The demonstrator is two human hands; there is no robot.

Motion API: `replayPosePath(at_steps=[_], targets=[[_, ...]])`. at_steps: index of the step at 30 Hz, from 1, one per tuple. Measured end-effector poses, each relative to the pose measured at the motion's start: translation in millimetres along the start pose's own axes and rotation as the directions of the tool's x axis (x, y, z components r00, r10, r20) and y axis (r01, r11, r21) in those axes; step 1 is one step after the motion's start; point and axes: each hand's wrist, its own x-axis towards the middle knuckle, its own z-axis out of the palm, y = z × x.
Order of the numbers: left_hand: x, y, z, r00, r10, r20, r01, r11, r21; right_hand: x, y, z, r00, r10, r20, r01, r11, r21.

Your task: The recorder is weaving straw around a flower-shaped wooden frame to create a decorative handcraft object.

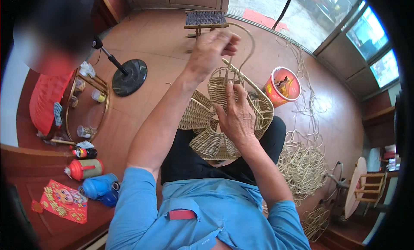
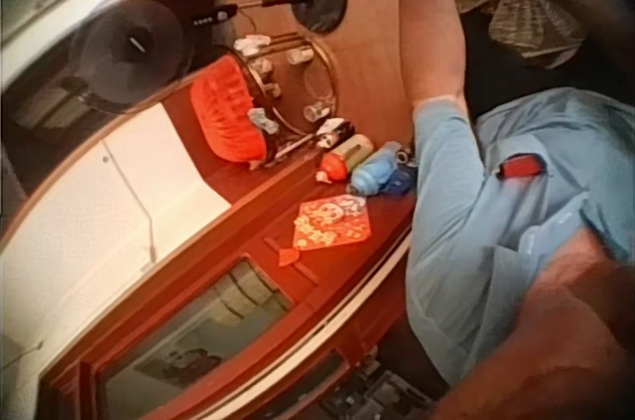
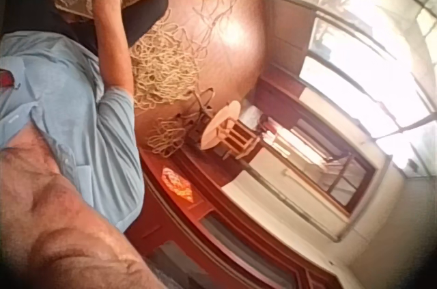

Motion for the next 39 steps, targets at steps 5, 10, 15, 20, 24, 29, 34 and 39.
replayPosePath(at_steps=[5,10,15,20,24,29,34,39], targets=[[-12.1,0.7,10.8,0.998,0.007,0.068,-0.031,0.932,0.361,9.5,-1.4,-6.4,0.998,0.059,0.018,-0.060,0.993,0.097],[-46.5,-37.2,-19.2,0.992,-0.052,-0.115,0.108,0.820,0.562,12.8,-5.2,-6.5,0.998,0.069,0.004,-0.068,0.985,0.161],[-53.4,-63.7,-9.3,0.982,-0.189,-0.024,0.189,0.951,0.246,10.6,0.9,-3.6,0.997,0.074,-0.025,-0.069,0.983,0.170],[-64.3,-65.5,-12.6,0.971,-0.215,-0.107,0.234,0.947,0.219,9.6,2.0,-3.4,0.995,0.090,-0.033,-0.083,0.982,0.172],[-72.4,-61.2,-17.6,0.945,-0.308,-0.114,0.288,0.944,-0.158,10.0,-0.7,-5.3,0.995,0.100,-0.023,-0.094,0.977,0.193],[-72.2,-67.8,-32.1,0.945,-0.316,-0.084,0.307,0.946,-0.106,10.6,-0.2,-3.1,0.993,0.085,-0.081,-0.067,0.977,0.202],[-86.5,-48.4,-12.3,0.954,0.243,-0.176,-0.018,0.631,0.776,10.8,2.5,-1.0,0.993,0.092,-0.079,-0.077,0.980,0.181],[-96.3,-39.2,-25.5,0.954,0.199,-0.222,0.088,0.526,0.846,9.7,2.3,-1.6,0.993,0.073,-0.090,-0.056,0.982,0.179]])
